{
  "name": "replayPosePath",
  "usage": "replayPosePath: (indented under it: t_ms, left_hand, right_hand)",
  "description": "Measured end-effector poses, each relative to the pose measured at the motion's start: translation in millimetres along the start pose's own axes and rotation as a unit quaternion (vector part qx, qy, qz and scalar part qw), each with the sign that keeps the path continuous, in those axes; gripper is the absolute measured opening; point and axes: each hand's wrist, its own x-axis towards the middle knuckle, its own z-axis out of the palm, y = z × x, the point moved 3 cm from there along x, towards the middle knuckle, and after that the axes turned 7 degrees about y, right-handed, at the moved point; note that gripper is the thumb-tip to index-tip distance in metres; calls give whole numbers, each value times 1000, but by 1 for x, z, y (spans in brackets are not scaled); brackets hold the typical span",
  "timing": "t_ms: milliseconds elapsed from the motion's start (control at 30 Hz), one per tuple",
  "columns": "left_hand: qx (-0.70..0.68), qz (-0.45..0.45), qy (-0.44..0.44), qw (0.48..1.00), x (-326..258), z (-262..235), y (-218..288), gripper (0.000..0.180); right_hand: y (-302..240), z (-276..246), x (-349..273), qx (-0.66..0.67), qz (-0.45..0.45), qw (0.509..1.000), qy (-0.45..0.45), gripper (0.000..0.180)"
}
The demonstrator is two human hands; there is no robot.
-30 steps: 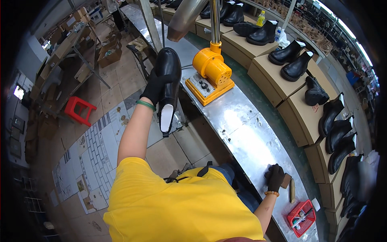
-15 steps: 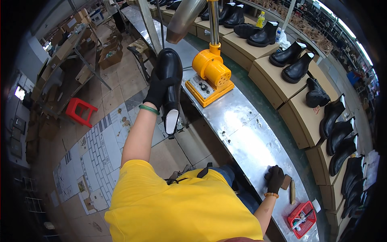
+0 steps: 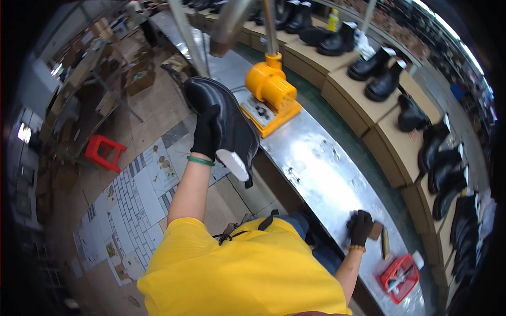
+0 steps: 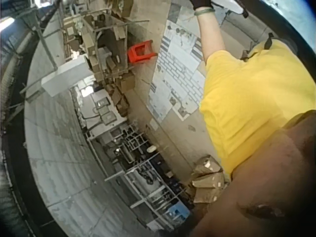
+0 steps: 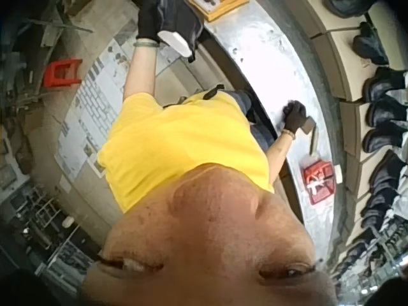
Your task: The person polishes black leather boots using a wooden block and a sanding pad. They pick up boots from a conveyor belt, rub the surfaces with the block, and place the finished boots back onto the belt. The process is repeated for multiple boots in a factory setting.
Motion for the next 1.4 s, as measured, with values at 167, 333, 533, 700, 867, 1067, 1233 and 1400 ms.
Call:
replayPosePath:
  t_ms: [167, 333, 533, 700, 867, 1067, 1233, 1400]
  left_hand:
    - [106, -53, -86, 989, -40, 50, -51, 42]
    - [115, -169, -254, 945, -48, 81, -131, 46]
    - [238, -134, -373, 887, -75, 141, -202, 56]
    - [174, -224, -487, 826, -59, 147, -277, 63]
    - [203, -9, -483, 852, -91, 163, -232, 63]
    - [214, 47, -539, 813, -82, 220, -199, 59]
    - [287, 144, -582, 747, -110, 251, -200, 52]
    - [295, 98, -622, 719, -142, 261, -204, 58]
  right_hand:
    - [10, 3, -4, 98, 35, 994, -20, 37]
    - [-5, -10, -49, -47, -4, 999, 22, 21]
    - [-29, -79, -62, -317, -234, 870, 296, 19]
    - [-23, -101, -3, -494, -274, 766, 306, 31]
    - [-24, -128, -4, -528, -128, 795, 272, 30]
    - [-21, -140, -4, -346, -66, 890, 290, 37]
    - [-99, -115, -40, 51, -109, 966, 229, 33]
    - [-175, -76, -68, 403, -242, 879, 84, 28]
